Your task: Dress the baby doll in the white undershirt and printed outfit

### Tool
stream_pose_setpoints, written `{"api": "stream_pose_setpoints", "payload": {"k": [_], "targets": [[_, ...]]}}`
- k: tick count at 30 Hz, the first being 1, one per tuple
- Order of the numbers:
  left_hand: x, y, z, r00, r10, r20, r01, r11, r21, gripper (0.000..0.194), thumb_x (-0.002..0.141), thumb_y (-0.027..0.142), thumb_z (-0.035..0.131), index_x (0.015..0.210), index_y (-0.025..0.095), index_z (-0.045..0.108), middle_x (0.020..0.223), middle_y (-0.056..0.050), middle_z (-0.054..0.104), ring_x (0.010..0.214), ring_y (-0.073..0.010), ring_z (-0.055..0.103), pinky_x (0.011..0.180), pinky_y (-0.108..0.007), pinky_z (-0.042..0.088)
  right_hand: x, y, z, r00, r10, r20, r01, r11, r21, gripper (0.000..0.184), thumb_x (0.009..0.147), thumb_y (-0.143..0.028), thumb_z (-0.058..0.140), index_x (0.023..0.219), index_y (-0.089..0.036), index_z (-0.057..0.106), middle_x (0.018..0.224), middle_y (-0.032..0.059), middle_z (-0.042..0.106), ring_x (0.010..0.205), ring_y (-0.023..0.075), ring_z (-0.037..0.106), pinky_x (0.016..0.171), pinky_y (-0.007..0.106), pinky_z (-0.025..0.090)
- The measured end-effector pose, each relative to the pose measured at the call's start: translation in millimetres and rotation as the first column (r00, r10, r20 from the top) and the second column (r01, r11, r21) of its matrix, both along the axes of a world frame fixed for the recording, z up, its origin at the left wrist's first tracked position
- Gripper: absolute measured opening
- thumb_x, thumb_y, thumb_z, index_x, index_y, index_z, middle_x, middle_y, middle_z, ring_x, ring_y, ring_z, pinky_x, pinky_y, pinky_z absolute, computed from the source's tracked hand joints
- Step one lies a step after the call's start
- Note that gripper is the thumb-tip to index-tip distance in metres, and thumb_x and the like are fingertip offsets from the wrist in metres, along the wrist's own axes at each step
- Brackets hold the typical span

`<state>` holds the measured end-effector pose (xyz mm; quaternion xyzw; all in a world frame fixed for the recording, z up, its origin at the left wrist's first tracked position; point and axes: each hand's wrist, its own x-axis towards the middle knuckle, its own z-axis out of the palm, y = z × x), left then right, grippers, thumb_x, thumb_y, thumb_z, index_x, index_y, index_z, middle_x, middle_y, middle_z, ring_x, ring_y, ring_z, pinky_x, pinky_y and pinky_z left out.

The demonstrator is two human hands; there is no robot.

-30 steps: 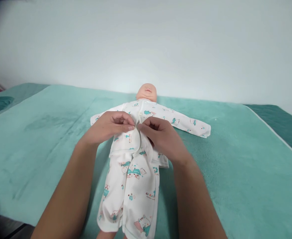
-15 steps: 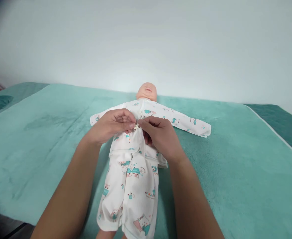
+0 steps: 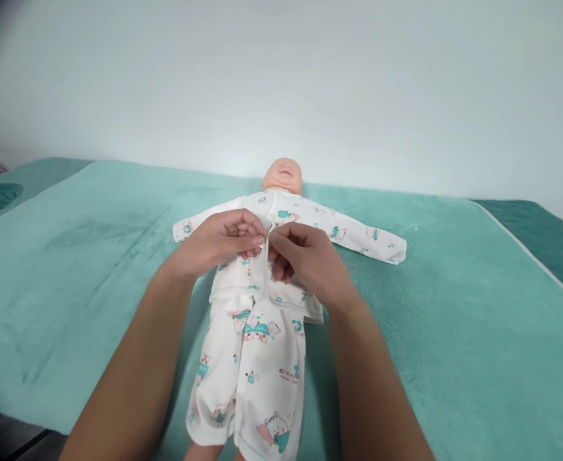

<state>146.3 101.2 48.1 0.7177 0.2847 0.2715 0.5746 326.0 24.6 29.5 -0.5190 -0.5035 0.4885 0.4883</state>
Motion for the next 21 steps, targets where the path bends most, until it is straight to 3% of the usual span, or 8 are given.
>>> {"api": "stream_pose_setpoints", "payload": {"k": [3,9,17,21], "targets": [[-0.4,0.8,-0.8,1.000,-0.016,-0.017,0.016,1.000,-0.003,0.013,0.085,0.031,0.067,0.092,0.020,0.065,0.074,0.001,0.063,0.066,-0.0099,0.058,0.058,-0.022,0.044,1.6,-0.6,0.9,0.999,0.046,-0.011,-0.046,0.999,0.003,0.016,0.089,-0.036,0.067,0.087,-0.020,0.062,0.061,-0.0029,0.060,0.051,0.0100,0.056,0.048,0.021,0.043],[-0.5,1.3,-1.9,0.999,-0.037,-0.034,0.038,0.999,0.025,0.024,0.083,0.037,0.071,0.098,0.020,0.063,0.075,0.002,0.063,0.068,-0.0103,0.056,0.061,-0.023,0.044,1.2,-1.3,0.3,0.996,0.066,0.054,-0.065,0.998,-0.023,0.020,0.084,-0.033,0.071,0.091,-0.023,0.056,0.062,-0.0052,0.057,0.053,0.0098,0.055,0.047,0.020,0.041],[1.0,0.4,-3.4,0.999,-0.025,-0.022,0.025,0.999,0.034,0.015,0.084,0.025,0.066,0.098,0.020,0.064,0.077,0.001,0.064,0.069,-0.0102,0.056,0.064,-0.023,0.046,2.3,-3.1,1.4,0.996,0.075,0.055,-0.073,0.997,-0.031,0.025,0.082,-0.035,0.074,0.094,-0.024,0.055,0.065,-0.0052,0.058,0.055,0.0103,0.056,0.047,0.021,0.040],[-0.4,1.3,-4.3,0.998,-0.051,0.025,0.050,0.999,0.018,0.016,0.085,0.026,0.067,0.099,0.019,0.064,0.079,0.000,0.064,0.070,-0.0095,0.055,0.064,-0.022,0.047,3.2,-2.3,0.7,0.995,0.092,0.024,-0.092,0.996,-0.016,0.022,0.088,-0.039,0.068,0.096,-0.023,0.055,0.063,-0.0048,0.058,0.053,0.0099,0.054,0.047,0.021,0.039]]}}
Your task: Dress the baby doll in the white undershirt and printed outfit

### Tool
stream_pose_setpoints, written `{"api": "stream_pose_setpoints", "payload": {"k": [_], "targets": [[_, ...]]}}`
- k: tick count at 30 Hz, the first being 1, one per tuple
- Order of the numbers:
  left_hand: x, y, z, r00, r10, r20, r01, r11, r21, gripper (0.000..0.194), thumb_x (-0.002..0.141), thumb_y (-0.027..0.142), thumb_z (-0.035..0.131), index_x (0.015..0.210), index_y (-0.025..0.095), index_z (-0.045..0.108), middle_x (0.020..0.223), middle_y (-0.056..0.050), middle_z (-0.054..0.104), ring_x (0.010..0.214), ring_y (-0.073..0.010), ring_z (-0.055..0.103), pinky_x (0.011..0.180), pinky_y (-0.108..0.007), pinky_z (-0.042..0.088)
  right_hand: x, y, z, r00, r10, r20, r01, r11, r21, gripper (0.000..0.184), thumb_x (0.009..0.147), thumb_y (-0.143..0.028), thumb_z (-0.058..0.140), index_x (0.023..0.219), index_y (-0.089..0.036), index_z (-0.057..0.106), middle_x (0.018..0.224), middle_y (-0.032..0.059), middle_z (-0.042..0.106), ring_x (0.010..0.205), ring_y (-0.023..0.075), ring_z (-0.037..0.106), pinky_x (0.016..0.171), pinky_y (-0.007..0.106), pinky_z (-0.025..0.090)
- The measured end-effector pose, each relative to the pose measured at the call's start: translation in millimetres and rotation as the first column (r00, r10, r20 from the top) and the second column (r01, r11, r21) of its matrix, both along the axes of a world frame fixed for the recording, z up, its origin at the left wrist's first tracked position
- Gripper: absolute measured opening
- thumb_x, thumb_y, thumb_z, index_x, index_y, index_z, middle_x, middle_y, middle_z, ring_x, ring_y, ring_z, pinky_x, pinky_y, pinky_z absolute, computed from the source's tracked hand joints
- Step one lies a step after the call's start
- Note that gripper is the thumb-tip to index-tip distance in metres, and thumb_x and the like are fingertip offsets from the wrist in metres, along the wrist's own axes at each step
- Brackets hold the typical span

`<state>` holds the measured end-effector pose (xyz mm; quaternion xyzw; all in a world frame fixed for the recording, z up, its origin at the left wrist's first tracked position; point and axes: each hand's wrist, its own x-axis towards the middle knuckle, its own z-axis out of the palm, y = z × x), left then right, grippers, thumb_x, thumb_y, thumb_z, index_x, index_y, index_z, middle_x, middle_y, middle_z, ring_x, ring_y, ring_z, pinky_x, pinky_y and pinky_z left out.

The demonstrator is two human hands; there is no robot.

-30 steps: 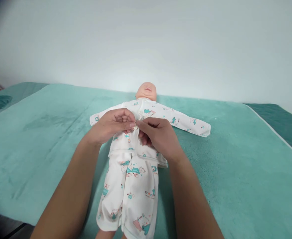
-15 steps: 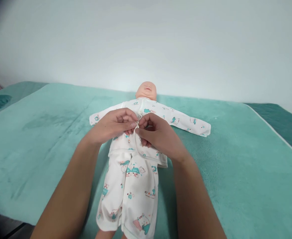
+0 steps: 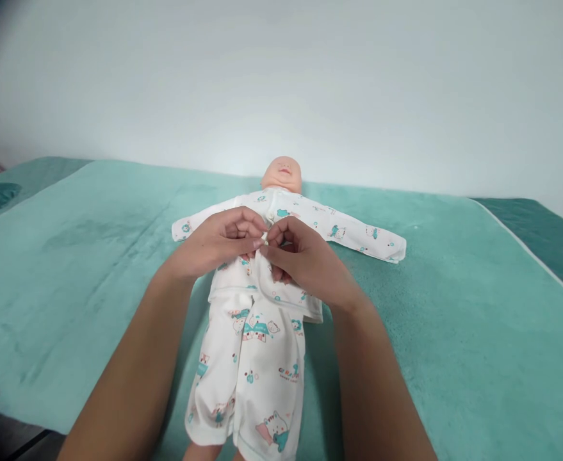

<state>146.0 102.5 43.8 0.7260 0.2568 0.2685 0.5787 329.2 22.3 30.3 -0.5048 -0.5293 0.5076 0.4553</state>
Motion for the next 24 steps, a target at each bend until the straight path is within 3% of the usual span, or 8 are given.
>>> {"api": "stream_pose_setpoints", "payload": {"k": [10,24], "targets": [[-1.3,5.0,-5.0,0.996,-0.049,0.079,0.053,0.998,-0.042,0.013,0.084,0.021,0.068,0.097,0.018,0.066,0.079,0.000,0.064,0.071,-0.0091,0.058,0.065,-0.022,0.048,-0.2,2.4,-0.8,0.990,-0.002,-0.139,0.002,1.000,0.000,0.010,0.091,-0.029,0.063,0.094,-0.022,0.057,0.072,-0.0043,0.060,0.053,0.0087,0.058,0.047,0.021,0.039],[-2.8,3.1,-1.8,0.998,-0.056,0.018,0.057,0.998,-0.010,0.015,0.084,0.016,0.062,0.099,0.018,0.066,0.080,0.000,0.061,0.075,-0.0096,0.056,0.067,-0.022,0.048,-4.3,1.6,1.5,0.995,-0.035,-0.092,0.035,0.999,-0.002,0.016,0.089,-0.035,0.066,0.095,-0.023,0.056,0.068,-0.0055,0.059,0.049,0.0071,0.053,0.043,0.020,0.034]]}}
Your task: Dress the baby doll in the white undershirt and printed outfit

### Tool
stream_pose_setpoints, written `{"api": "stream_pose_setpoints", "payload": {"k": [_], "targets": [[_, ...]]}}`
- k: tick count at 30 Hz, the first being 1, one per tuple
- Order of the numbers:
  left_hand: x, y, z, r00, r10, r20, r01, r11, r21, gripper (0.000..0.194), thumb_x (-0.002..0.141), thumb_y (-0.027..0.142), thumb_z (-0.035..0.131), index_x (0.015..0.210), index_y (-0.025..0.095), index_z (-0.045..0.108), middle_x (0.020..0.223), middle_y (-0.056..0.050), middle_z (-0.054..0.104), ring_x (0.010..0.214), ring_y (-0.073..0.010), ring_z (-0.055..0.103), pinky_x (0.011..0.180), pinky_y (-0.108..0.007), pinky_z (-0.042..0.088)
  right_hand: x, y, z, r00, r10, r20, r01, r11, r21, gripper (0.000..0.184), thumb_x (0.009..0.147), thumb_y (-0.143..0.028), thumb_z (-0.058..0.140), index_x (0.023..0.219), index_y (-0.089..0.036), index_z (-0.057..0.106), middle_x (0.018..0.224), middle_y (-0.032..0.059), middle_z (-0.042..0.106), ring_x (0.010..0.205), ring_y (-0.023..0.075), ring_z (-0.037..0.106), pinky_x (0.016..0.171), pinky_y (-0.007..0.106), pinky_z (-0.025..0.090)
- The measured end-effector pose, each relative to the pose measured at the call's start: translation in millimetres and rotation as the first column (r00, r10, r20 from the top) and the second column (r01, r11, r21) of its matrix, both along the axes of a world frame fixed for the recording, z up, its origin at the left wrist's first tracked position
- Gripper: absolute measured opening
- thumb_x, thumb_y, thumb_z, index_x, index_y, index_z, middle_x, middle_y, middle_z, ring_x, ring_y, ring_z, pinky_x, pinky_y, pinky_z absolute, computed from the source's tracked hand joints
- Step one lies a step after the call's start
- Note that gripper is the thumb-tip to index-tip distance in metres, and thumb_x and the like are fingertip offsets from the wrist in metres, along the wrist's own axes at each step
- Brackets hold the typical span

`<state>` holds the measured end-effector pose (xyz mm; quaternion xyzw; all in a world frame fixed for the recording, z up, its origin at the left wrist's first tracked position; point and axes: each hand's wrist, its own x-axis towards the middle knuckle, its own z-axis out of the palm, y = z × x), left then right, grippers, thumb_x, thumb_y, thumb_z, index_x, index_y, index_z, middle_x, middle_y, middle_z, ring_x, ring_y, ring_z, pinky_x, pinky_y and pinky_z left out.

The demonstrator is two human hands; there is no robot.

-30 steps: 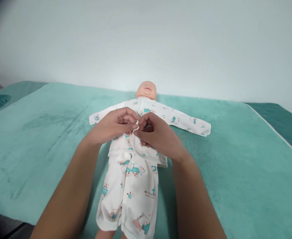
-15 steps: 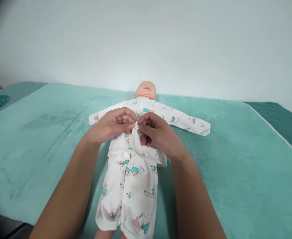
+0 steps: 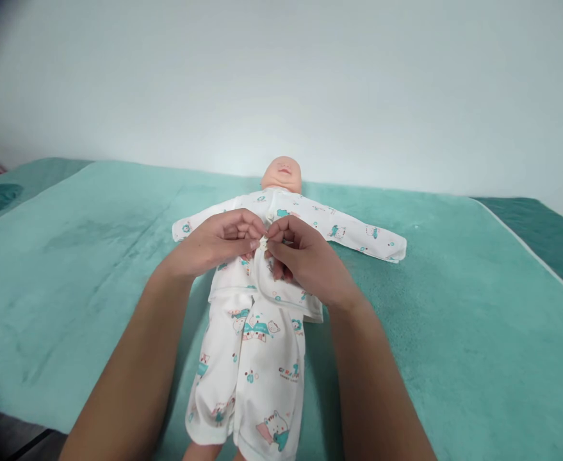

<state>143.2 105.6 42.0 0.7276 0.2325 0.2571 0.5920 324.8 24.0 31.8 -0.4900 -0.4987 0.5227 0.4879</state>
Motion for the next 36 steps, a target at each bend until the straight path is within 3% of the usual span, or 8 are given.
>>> {"api": "stream_pose_setpoints", "payload": {"k": [9,16,20,23,26,29,32,36], "targets": [[1,0,-0.5,0.999,0.017,-0.044,-0.017,1.000,0.015,0.023,0.077,0.011,0.063,0.098,0.020,0.067,0.080,0.000,0.062,0.076,-0.0101,0.058,0.068,-0.022,0.047,0,0,2.2,1.000,-0.016,-0.024,0.015,1.000,-0.013,0.017,0.087,-0.034,0.068,0.094,-0.023,0.058,0.076,-0.0031,0.063,0.051,0.0072,0.055,0.042,0.020,0.033],[-1,-2,3.7,0.997,0.012,-0.080,-0.010,1.000,0.022,0.014,0.080,0.024,0.069,0.094,0.019,0.068,0.082,-0.002,0.069,0.078,-0.0126,0.064,0.070,-0.025,0.051,1,1,0.5,0.999,-0.021,-0.029,0.021,1.000,-0.003,0.017,0.088,-0.036,0.067,0.092,-0.023,0.058,0.065,-0.0053,0.058,0.047,0.0084,0.053,0.042,0.021,0.034],[2,-2,1.4,0.986,0.168,-0.002,-0.167,0.985,0.031,0.011,0.084,0.030,0.066,0.088,0.019,0.066,0.066,0.001,0.061,0.057,-0.0087,0.055,0.051,-0.021,0.041,5,-1,-0.2,1.000,-0.005,0.022,0.004,0.999,0.052,0.016,0.092,-0.039,0.063,0.091,-0.024,0.058,0.064,-0.0050,0.057,0.049,0.0095,0.053,0.044,0.023,0.034],[4,4,-4.8,0.928,0.356,0.109,-0.361,0.932,0.031,0.008,0.084,0.028,0.064,0.087,0.020,0.063,0.059,0.004,0.052,0.049,-0.0070,0.046,0.047,-0.021,0.035,-1,-8,4.9,0.989,-0.001,0.146,-0.024,0.986,0.166,0.017,0.092,-0.039,0.063,0.088,-0.023,0.060,0.065,-0.0043,0.054,0.053,0.0094,0.049,0.048,0.025,0.035],[3,15,-13.3,0.834,0.530,0.156,-0.540,0.841,0.031,0.006,0.082,0.026,0.062,0.086,0.021,0.063,0.057,0.005,0.046,0.050,-0.0073,0.041,0.048,-0.022,0.035,-15,-16,10.5,0.892,0.015,0.452,-0.148,0.955,0.259,0.009,0.089,-0.030,0.066,0.085,-0.022,0.062,0.075,-0.0023,0.058,0.064,0.0106,0.049,0.057,0.026,0.037],[1,27,-22.9,0.750,0.643,0.158,-0.654,0.756,0.025,0.006,0.080,0.025,0.061,0.084,0.021,0.062,0.058,0.005,0.044,0.052,-0.0085,0.040,0.049,-0.023,0.034,-28,-21,10.5,0.662,-0.017,0.749,-0.291,0.915,0.278,0.009,0.084,-0.019,0.068,0.086,-0.022,0.060,0.089,-0.0015,0.063,0.078,0.0131,0.053,0.066,0.028,0.038],[1,34,-31.6,0.713,0.688,0.136,-0.696,0.717,0.022,0.007,0.078,0.026,0.061,0.084,0.021,0.062,0.057,0.005,0.045,0.052,-0.0091,0.041,0.049,-0.023,0.034,-35,-23,6.7,0.517,-0.048,0.854,-0.367,0.889,0.272,0.010,0.085,-0.014,0.064,0.084,-0.021,0.058,0.087,-0.0017,0.062,0.083,0.0142,0.052,0.069,0.029,0.037],[3,38,-37.8,0.710,0.694,0.120,-0.702,0.711,0.042,0.011,0.079,0.030,0.062,0.085,0.021,0.061,0.059,0.005,0.047,0.054,-0.0099,0.043,0.051,-0.023,0.036,-41,-24,5.7,0.454,-0.107,0.885,-0.395,0.866,0.307,0.015,0.090,-0.013,0.054,0.078,-0.020,0.054,0.079,-0.0007,0.058,0.078,0.0144,0.049,0.071,0.031,0.037]]}}
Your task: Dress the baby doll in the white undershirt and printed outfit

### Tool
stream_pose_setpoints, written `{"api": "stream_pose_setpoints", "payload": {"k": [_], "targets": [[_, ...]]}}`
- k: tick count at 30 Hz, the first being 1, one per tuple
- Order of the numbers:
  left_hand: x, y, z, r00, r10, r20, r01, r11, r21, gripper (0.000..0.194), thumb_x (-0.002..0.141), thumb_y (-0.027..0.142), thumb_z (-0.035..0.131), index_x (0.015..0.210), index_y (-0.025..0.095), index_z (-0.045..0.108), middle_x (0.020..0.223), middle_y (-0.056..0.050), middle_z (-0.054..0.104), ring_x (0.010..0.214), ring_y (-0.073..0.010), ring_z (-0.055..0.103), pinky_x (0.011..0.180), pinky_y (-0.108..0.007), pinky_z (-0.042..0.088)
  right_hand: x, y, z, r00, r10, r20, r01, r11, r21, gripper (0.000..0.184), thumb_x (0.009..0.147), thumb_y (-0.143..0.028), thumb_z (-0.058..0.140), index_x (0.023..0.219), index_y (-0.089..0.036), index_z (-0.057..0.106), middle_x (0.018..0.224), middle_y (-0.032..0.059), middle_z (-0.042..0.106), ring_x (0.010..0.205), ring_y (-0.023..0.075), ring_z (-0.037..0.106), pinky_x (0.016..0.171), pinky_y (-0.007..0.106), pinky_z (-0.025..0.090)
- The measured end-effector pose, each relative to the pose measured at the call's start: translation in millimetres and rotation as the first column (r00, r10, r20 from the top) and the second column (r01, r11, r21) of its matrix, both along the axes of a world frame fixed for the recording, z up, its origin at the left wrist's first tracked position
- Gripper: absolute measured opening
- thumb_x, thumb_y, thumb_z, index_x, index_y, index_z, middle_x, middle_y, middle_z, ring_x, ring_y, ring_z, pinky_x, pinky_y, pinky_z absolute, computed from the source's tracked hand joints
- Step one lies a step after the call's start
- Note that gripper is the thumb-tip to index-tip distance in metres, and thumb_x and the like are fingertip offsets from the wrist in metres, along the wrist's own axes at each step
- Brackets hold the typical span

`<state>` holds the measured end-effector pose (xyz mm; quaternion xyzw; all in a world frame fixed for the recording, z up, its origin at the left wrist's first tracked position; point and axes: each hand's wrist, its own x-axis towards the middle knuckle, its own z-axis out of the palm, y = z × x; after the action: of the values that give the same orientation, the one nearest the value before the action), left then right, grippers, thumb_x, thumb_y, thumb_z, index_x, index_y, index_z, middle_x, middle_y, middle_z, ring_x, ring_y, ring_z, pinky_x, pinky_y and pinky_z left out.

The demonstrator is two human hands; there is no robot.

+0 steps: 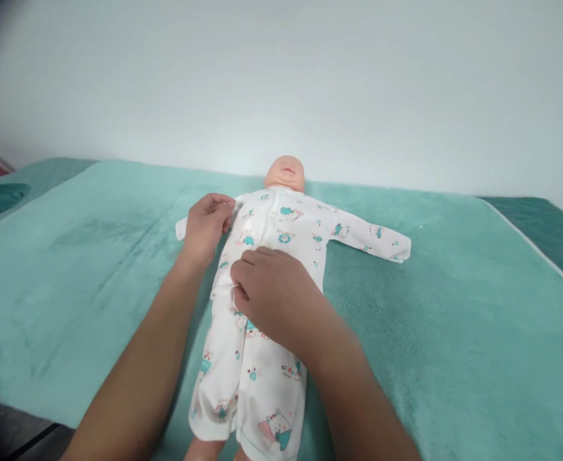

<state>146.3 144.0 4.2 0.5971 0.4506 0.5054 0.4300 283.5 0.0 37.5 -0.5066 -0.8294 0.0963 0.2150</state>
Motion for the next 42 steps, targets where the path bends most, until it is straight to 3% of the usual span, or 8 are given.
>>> {"api": "stream_pose_setpoints", "payload": {"k": [8,13,17,20,26,31,35,42], "targets": [[-4,6,-7.9,0.976,0.194,-0.101,-0.177,0.972,0.157,0.009,0.086,0.030,0.055,0.088,0.023,0.060,0.067,0.003,0.055,0.065,-0.0137,0.054,0.066,-0.027,0.046,-8,-10,7.6,0.994,0.106,0.019,-0.106,0.994,-0.011,0.020,0.093,-0.013,0.050,0.074,-0.019,0.052,0.077,0.0006,0.056,0.075,0.0148,0.048,0.072,0.032,0.039],[-7,11,-14.6,0.852,0.318,-0.415,-0.183,0.925,0.334,0.025,0.082,0.012,0.047,0.098,0.021,0.063,0.105,-0.007,0.069,0.105,-0.0239,0.061,0.093,-0.038,0.048,-1,-8,14.1,0.947,0.121,-0.299,-0.147,0.987,-0.066,0.018,0.098,-0.021,0.051,0.084,-0.022,0.062,0.084,0.0000,0.065,0.078,0.0146,0.059,0.074,0.031,0.045],[-5,11,-18.6,0.688,0.314,-0.654,-0.048,0.919,0.391,0.050,0.075,0.003,0.045,0.115,0.025,0.065,0.126,-0.007,0.066,0.126,-0.0291,0.052,0.104,-0.047,0.043,12,5,3.0,0.818,-0.036,-0.574,0.138,0.981,0.136,0.015,0.099,-0.026,0.051,0.103,-0.026,0.066,0.112,0.0044,0.070,0.108,0.0216,0.064,0.095,0.039,0.049],[-5,9,-27.5,0.587,0.310,-0.748,0.018,0.919,0.394,0.058,0.080,0.006,0.044,0.132,0.029,0.058,0.139,-0.007,0.060,0.135,-0.0290,0.046,0.114,-0.055,0.032,26,20,-16.9,0.775,-0.191,-0.602,0.348,0.925,0.155,0.030,0.097,-0.035,0.055,0.125,-0.030,0.063,0.140,0.0048,0.060,0.136,0.0257,0.049,0.115,0.049,0.038],[-37,1,-48.2,0.431,0.399,-0.809,-0.078,0.910,0.407,0.061,0.087,0.018,0.044,0.148,0.023,0.045,0.150,-0.012,0.051,0.139,-0.0305,0.041,0.122,-0.055,0.021,51,31,-50.0,0.739,-0.266,-0.619,0.316,0.948,-0.030,0.052,0.098,-0.047,0.051,0.146,-0.027,0.051,0.159,0.0053,0.042,0.148,0.0227,0.036,0.124,0.047,0.027],[-78,-3,-45.7,0.321,0.380,-0.868,-0.178,0.924,0.339,0.060,0.092,0.023,0.037,0.152,0.015,0.039,0.146,-0.020,0.052,0.133,-0.0364,0.047,0.108,-0.053,0.038,108,24,-81.2,0.775,-0.508,-0.376,0.592,0.792,0.148,0.058,0.097,-0.046,0.048,0.145,-0.014,0.051,0.153,0.0169,0.048,0.147,0.0304,0.037,0.122,0.051,0.028],[-96,1,-43.1,0.255,0.318,-0.913,-0.093,0.948,0.304,0.064,0.095,0.019,0.026,0.159,0.008,0.023,0.152,-0.022,0.047,0.136,-0.0361,0.046,0.109,-0.052,0.039,173,8,-102.0,0.657,-0.752,-0.060,0.750,0.643,0.158,0.059,0.095,-0.040,0.049,0.145,-0.009,0.052,0.154,0.0231,0.045,0.145,0.0408,0.038,0.116,0.060,0.031],[-116,24,-36.2,0.105,0.254,-0.962,0.056,0.964,0.260,0.065,0.094,0.012,0.024,0.158,0.006,0.024,0.161,-0.018,0.036,0.141,-0.0304,0.047,0.112,-0.043,0.042,214,-2,-113.1,0.650,-0.760,0.019,0.757,0.649,0.072,0.050,0.097,-0.020,0.037,0.141,-0.016,0.059,0.148,0.0168,0.055,0.135,0.0321,0.054,0.111,0.045,0.043]]}}
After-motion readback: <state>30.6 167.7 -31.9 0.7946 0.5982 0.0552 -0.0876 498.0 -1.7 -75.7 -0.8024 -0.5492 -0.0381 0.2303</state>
